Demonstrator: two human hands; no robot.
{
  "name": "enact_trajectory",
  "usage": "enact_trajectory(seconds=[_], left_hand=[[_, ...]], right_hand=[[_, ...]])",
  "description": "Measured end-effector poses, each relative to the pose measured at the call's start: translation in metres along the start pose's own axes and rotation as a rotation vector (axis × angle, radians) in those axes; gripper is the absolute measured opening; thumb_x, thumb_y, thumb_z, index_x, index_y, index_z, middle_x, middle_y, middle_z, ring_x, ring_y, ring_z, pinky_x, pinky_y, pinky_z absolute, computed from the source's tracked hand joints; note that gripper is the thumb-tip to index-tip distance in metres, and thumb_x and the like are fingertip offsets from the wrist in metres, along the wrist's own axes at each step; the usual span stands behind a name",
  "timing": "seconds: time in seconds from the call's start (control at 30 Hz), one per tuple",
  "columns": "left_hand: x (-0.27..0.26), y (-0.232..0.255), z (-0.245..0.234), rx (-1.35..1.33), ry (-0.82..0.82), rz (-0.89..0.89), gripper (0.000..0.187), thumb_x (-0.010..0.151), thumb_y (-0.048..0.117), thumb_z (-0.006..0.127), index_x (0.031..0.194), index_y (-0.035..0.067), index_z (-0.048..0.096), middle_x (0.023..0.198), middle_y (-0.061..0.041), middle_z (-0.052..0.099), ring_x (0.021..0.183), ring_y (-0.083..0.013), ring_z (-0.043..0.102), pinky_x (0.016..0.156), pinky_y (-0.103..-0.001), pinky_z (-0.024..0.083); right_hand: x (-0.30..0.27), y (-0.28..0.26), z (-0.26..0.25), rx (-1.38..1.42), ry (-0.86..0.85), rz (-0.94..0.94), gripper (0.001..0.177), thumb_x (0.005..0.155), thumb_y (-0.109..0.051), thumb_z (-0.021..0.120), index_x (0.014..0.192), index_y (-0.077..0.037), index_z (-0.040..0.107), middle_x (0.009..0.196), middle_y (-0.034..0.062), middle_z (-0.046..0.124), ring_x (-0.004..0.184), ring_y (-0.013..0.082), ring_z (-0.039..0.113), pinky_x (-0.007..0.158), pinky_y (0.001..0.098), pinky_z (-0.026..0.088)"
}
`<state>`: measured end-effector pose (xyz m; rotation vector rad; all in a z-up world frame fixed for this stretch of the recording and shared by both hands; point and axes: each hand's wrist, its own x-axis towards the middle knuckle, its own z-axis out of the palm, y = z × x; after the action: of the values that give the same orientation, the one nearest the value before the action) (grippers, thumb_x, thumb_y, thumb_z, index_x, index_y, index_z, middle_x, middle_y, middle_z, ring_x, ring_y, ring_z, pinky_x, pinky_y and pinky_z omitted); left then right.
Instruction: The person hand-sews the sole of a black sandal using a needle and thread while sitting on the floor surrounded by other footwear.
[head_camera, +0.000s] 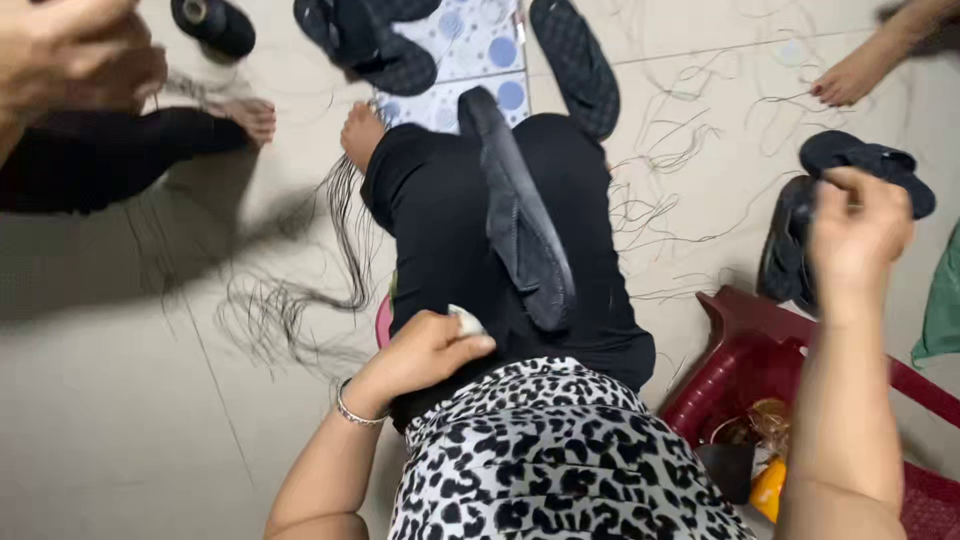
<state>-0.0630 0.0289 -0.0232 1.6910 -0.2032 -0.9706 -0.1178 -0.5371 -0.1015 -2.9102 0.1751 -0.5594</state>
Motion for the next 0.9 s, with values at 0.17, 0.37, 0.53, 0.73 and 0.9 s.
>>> enact_trajectory(seconds=[0.17, 0.37, 0.53, 0.73, 0.9], left_hand=[[0.024, 0.031, 0.011, -0.707, -0.026, 0.367, 0.041, 0.096, 0.026, 0.069, 0.122, -0.006, 0.065, 0.114, -0.024, 0.073, 0.099, -0.0279, 0.074, 0.089, -0.042, 0.059], [0.039, 0.048, -0.029, -1.131, 0.082, 0.661, 0.054, 0.108, 0.05, 0.046, 0.137, 0.009, 0.065, 0.153, -0.023, 0.05, 0.143, -0.0394, 0.05, 0.12, -0.06, 0.04], [0.056, -0.026, -0.051, -1.372, 0.289, 0.422, 0.057, 0.109, 0.048, 0.032, 0.106, 0.006, 0.07, 0.053, 0.006, 0.021, 0.044, -0.0097, 0.027, 0.05, -0.028, 0.031], [0.067, -0.022, -0.006, -0.876, 0.595, 0.482, 0.048, 0.106, 0.038, 0.048, 0.099, -0.004, 0.069, 0.056, 0.004, 0.024, 0.045, -0.0099, 0.025, 0.043, -0.026, 0.027], [0.053, 0.03, 0.056, 0.411, 0.581, 0.877, 0.032, 0.087, 0.027, 0.082, 0.104, 0.002, 0.072, 0.091, -0.011, 0.069, 0.068, -0.021, 0.068, 0.055, -0.03, 0.054]], right_hand=[[0.022, -0.178, -0.038, 0.491, -0.243, 0.11, 0.044, 0.088, 0.011, 0.081, 0.129, -0.003, 0.074, 0.113, 0.0183, 0.064, 0.106, 0.0388, 0.061, 0.096, 0.0429, 0.048], [0.015, -0.273, -0.066, 0.852, -0.614, -0.157, 0.009, 0.089, -0.02, 0.075, 0.092, -0.013, 0.08, 0.08, 0.0041, 0.073, 0.064, 0.022, 0.071, 0.06, 0.0318, 0.058], [0.031, -0.289, -0.045, 1.571, -0.658, 0.157, 0.046, 0.104, -0.03, 0.052, 0.066, -0.008, 0.065, 0.077, 0.014, 0.065, 0.055, 0.018, 0.058, 0.052, 0.0283, 0.049], [0.006, -0.257, -0.013, 1.683, -0.67, 0.668, 0.049, 0.113, -0.031, 0.046, 0.072, -0.004, 0.049, 0.069, 0.0148, 0.053, 0.04, 0.0064, 0.04, 0.029, 0.0198, 0.04], [0.055, -0.279, -0.078, 1.274, -0.707, 0.153, 0.036, 0.098, -0.024, 0.063, 0.07, -0.002, 0.073, 0.091, 0.017, 0.075, 0.047, 0.0098, 0.06, 0.039, 0.0231, 0.051]])
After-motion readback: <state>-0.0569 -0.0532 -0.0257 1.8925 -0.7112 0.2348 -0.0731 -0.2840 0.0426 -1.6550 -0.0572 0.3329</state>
